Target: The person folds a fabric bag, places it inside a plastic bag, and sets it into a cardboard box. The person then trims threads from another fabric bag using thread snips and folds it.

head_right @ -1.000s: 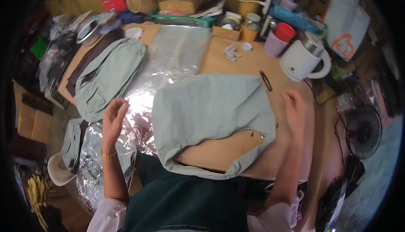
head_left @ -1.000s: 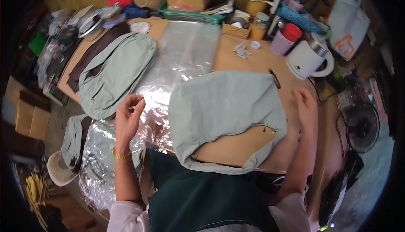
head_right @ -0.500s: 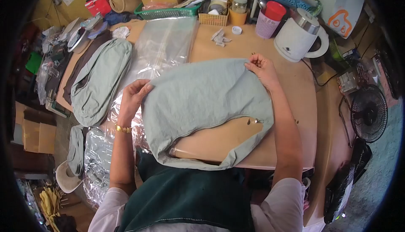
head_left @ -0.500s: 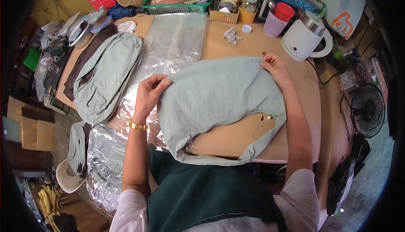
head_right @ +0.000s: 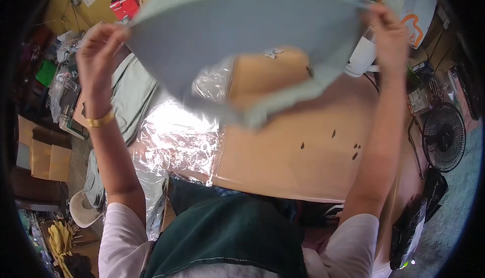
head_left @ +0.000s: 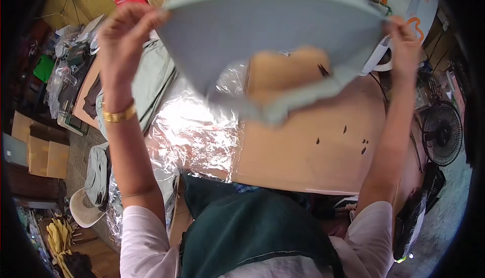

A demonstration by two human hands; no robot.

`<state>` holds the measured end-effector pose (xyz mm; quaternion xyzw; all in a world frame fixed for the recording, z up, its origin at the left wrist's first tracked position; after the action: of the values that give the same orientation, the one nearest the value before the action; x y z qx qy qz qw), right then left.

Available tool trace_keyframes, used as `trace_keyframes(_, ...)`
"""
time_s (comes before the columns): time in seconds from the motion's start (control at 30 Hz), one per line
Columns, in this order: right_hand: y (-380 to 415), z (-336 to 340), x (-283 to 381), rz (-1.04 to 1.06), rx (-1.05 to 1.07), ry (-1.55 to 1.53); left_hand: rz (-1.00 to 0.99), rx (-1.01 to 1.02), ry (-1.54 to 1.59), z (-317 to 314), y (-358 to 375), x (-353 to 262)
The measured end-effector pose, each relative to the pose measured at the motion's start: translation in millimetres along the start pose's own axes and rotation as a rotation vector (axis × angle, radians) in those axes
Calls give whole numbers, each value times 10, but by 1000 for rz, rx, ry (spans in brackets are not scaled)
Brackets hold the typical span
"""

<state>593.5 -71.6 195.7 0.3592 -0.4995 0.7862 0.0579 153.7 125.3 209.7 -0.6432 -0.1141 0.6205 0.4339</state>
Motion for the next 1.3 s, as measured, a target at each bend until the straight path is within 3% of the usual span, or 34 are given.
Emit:
trace_keyframes(0.03,-116,116,297,149,83,-74,-105,-32,-57,19,-76,-222)
trace_keyframes(0.07,-136,183,496,154,78,-76,-210,-66,-113,23,-83,-384)
trace_keyframes(0.13,-2,265,868,275,6,87,-215,-124,-202,8,69,-456)
trace_keyframes(0.17,137,298,873,277,2,88,-215,-184,-289,18,183,-465)
trace_keyframes(0.23,575,280,694,227,1,320,-337,-82,-399,-26,529,-285)
trace_keyframes(0.27,901,274,537,40,30,312,-279,-64,-454,-39,776,-121)
trace_keyframes(0.33,1624,216,107,111,215,458,-152,120,-606,-147,1328,117)
trace_keyframes(0.37,1925,62,171,-119,451,302,-49,250,-640,-178,1577,269)
trace_keyframes(0.4,2152,8,125,-320,495,161,58,384,-671,-198,1827,430)
trace_keyframes(0.43,2368,-31,26,-524,531,18,140,343,-631,-123,2077,608)
trace_keyframes(0.47,2514,-34,-73,-535,527,26,222,302,-589,-73,2256,723)
trace_keyframes(0.53,2637,76,-127,-349,317,192,261,252,-517,-129,2337,710)
trace_keyframes(0.67,2626,14,-9,-329,217,261,138,217,-494,-236,2211,611)
trace_keyframes(0.73,2594,-52,53,-215,267,274,123,284,-514,-261,2183,608)
trace_keyframes(0.97,2551,-143,81,-212,378,305,136,290,-498,-294,2228,580)
trace_keyframes(1.03,2450,-243,248,-22,537,530,110,288,-497,-314,2232,597)
trace_keyframes(1.17,2484,-348,244,-62,644,492,69,234,-396,-252,2280,660)
trace_keyframes(1.3,2649,-402,161,-94,650,378,172,141,-329,-196,2301,669)
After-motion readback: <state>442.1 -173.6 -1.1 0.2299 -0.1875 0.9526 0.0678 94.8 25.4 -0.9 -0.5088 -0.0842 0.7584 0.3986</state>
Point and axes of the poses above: each hand's wrist, its own y-axis away from the middle knuckle, its own z-axis out of the back of the hand, x = y × z, the point moved 4 cm from there along -y, towards the middle knuckle, and after that the axes turned 7 degrees about y, right-handed, at the moved point
